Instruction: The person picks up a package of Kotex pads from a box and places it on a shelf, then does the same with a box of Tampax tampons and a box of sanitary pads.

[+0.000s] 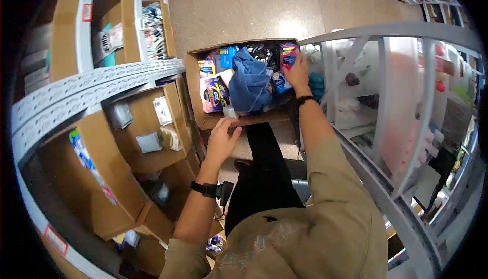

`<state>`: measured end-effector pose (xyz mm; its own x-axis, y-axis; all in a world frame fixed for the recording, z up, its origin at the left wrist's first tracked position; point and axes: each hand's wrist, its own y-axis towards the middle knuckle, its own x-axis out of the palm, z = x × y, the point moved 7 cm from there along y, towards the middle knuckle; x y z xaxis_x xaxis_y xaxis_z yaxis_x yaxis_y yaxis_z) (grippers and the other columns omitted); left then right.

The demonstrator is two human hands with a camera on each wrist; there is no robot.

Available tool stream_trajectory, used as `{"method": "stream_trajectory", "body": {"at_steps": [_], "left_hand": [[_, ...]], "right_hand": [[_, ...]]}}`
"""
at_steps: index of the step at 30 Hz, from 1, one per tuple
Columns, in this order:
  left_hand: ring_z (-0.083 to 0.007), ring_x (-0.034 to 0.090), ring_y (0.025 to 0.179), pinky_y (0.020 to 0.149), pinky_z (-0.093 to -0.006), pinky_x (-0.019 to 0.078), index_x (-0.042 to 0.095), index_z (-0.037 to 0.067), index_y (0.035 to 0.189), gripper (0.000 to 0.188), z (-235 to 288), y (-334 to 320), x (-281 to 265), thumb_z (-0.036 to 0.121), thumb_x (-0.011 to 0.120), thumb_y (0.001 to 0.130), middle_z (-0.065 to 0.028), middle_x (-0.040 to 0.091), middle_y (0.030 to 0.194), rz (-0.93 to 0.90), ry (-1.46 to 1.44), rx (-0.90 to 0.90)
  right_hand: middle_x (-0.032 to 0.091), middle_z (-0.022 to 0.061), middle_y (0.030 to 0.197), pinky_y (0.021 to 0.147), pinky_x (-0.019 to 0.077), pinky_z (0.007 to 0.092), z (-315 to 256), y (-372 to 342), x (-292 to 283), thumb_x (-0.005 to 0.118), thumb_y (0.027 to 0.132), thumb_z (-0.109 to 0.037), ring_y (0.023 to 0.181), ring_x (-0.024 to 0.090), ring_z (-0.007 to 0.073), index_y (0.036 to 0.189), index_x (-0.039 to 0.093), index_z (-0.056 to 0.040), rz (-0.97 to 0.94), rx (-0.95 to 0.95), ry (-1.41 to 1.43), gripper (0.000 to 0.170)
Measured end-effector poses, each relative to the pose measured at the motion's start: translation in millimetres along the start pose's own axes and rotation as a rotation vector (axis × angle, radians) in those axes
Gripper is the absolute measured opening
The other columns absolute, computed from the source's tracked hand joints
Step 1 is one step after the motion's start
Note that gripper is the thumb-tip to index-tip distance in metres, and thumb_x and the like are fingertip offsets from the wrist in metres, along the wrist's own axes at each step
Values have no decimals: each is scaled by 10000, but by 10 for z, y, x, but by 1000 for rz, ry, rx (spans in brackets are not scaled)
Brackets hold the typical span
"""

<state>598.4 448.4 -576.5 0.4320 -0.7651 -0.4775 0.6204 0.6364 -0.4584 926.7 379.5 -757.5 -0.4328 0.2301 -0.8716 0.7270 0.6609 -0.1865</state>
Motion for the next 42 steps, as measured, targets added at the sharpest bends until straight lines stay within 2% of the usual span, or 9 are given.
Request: {"method": "stream_trajectory", "body": {"at_steps": [8,14,20,22,24,28,33,34,42], "left_hand": [[-288,617,1055,784,-335,514,597,17,1124,297,-188,340,246,169,669,880,-144,615,1124,-74,2,18],[-299,606,1091,893,-380,490,588,25,1141,319,-65,380,181,194,677,886,-141,615,1139,-128,-128,-123],[-261,604,1098,842,-349,515,382,51,1399,594,-227,522,147,251,663,917,-141,578,1234,-54,-95,101],[-233,608,1080,887,-331,493,362,76,1427,597,-426,454,268,235,648,928,-123,590,1212,-261,-951,-418],[-221,612,1068,898,-356,495,368,84,1429,544,-426,371,189,245,591,959,-114,580,1226,-233,-1044,-404],[-258,616,1083,920,-424,500,399,60,1404,474,-626,161,-34,257,491,983,-132,588,1242,-38,-1440,-393],[-323,582,1154,1002,-460,450,424,-12,1368,529,-730,-83,-448,330,443,965,-203,559,1301,121,-1590,-307],[-358,559,1188,1025,-460,433,383,-43,1394,591,-650,-121,-593,363,394,965,-248,528,1331,182,-1568,-277],[-388,528,1221,968,-494,489,263,41,1490,800,483,-588,-1363,635,329,958,-240,433,1422,25,-1680,-15]], "right_hand": [[310,236,1466,1081,343,475,-129,309,268,761,762,-322,1321,353,438,1339,435,-86,-2,-12,-287,702],[511,184,1125,844,486,437,-110,-379,-19,792,680,-184,1042,538,365,1067,568,-55,-56,-27,146,466],[568,106,1138,813,510,342,-1445,-912,-511,837,734,-203,1023,588,215,996,555,-59,-351,-233,886,411],[555,96,1172,887,497,342,-1839,-966,-487,819,751,-146,1094,562,193,1042,548,-60,-538,-138,1093,407],[517,129,1246,994,440,368,-1870,-858,-212,824,754,-205,1180,514,239,1152,534,-41,-572,-158,1245,519],[362,196,1472,1055,377,499,-1694,-537,301,839,665,-461,1327,384,389,1451,398,-240,-278,-431,136,928],[481,174,1303,919,489,458,-1111,-589,1203,717,763,-124,1158,500,378,1342,523,-265,-541,-367,-331,627],[528,133,1166,876,510,465,-1171,-600,1117,582,879,-130,1153,508,362,1258,558,-208,-548,-390,-323,388],[655,116,826,729,503,325,-2160,-743,-1255,702,727,-212,754,635,210,1048,648,-9,-627,-281,698,383]]}}
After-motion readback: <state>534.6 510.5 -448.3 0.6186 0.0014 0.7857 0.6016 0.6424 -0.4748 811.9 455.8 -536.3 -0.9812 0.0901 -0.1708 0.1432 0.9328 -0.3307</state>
